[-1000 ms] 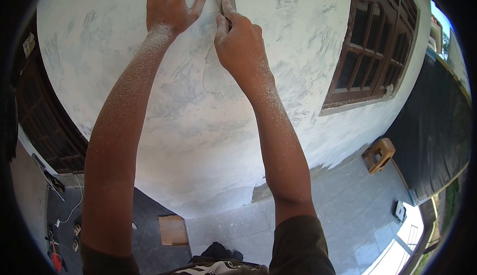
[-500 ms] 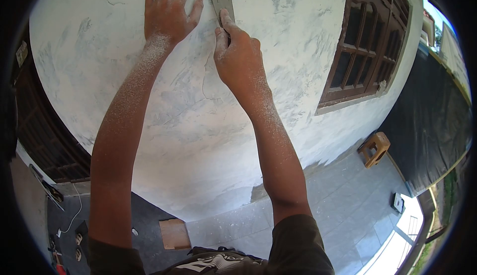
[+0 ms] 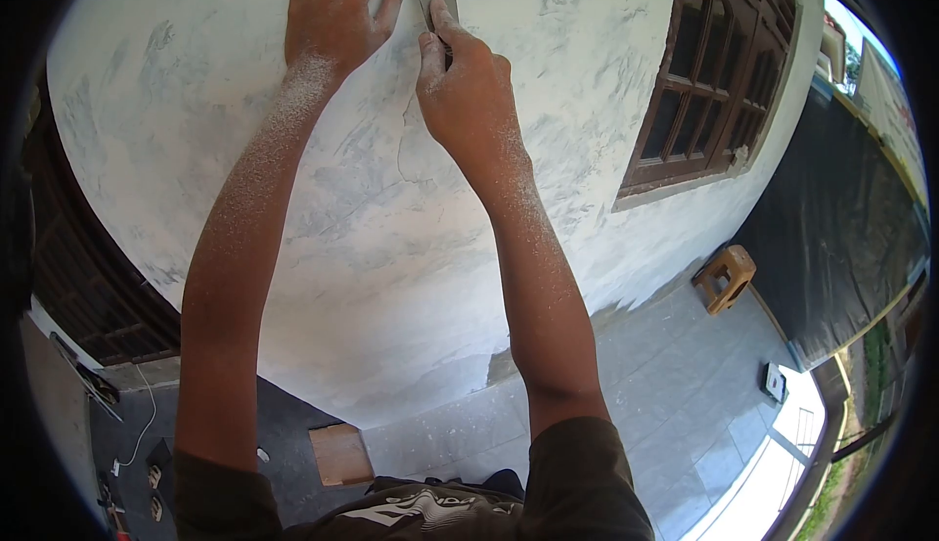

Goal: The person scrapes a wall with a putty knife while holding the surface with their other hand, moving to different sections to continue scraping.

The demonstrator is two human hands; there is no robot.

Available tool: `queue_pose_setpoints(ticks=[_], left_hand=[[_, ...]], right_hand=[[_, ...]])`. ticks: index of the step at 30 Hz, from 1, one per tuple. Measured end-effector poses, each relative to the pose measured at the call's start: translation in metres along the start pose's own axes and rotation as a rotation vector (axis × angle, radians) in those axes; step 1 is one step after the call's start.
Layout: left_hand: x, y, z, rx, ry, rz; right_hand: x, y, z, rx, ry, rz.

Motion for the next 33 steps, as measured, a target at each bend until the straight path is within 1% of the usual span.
queue_pose_setpoints(ticks=[2,6,8,9,10,12,14,16,19,20,22,23,25,26,28,30,32,33], left_hand=[[-0.001,-0.001,0.0,0.019,0.019,-0.007],[-0.002,-0.003,0.0,0.009,0.029,-0.004],[-0.002,-0.002,0.0,0.01,0.035,-0.003],[0.0,-0.001,0.0,0.005,0.044,-0.009],[0.0,0.0,0.001,0.016,0.039,-0.008],[-0.001,-0.003,0.003,0.04,0.031,-0.004],[-0.002,-0.002,0.002,0.011,0.043,-0.003],[-0.002,-0.002,0.001,0.025,0.038,-0.009],[-0.001,-0.003,0.002,0.032,0.036,-0.015],[-0.001,-0.002,0.003,0.03,0.031,-0.016],[-0.001,-0.002,0.004,0.029,0.048,-0.011],[-0.001,-0.003,0.004,0.027,0.061,-0.011],[-0.002,-0.003,0.002,0.034,0.054,-0.012],[-0.002,-0.002,0.001,0.038,0.05,-0.014],[-0.002,-0.003,0.0,0.026,0.041,-0.018],[-0.001,0.001,0.0,0.014,0.028,-0.016],[-0.002,-0.002,0.0,0.011,0.044,-0.014],[-0.002,-0.002,0.001,0.017,0.042,-0.015]], right_hand=[[0.004,0.008,-0.004,0.005,0.052,0.065],[-0.003,-0.001,0.003,0.007,0.01,0.067],[-0.006,-0.008,0.005,-0.13,-0.047,-0.138],[-0.004,-0.004,0.005,-0.073,-0.01,-0.053],[0.004,0.002,0.0,-0.07,-0.006,-0.058],[0.01,0.01,-0.004,0.035,0.031,0.081],[0.008,0.004,-0.002,0.033,0.031,0.084],[0.0,-0.006,0.001,-0.078,-0.007,-0.084],[0.0,-0.009,0.004,-0.115,-0.001,-0.134],[0.002,-0.003,0.002,-0.117,0.004,-0.137],[0.01,0.007,-0.002,0.009,0.079,0.042],[0.008,0.005,-0.001,0.011,0.081,0.049],[0.007,-0.001,0.0,-0.033,0.028,-0.021],[0.003,-0.005,0.001,-0.033,0.028,-0.022],[-0.006,-0.011,0.007,0.004,0.08,0.041],[-0.002,-0.002,0.007,-0.015,0.076,0.015],[0.01,0.007,0.0,-0.076,0.059,-0.088],[0.009,0.004,0.0,-0.071,0.059,-0.082]])
Point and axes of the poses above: each hand's wrist, its own y-axis towards the middle knuckle, its own z-axis out of the palm, x = y × z, the point moved 6 cm from there along y, towards the middle knuckle, and after that the axes turned 5 degrees about z, right-handed, at the moved point
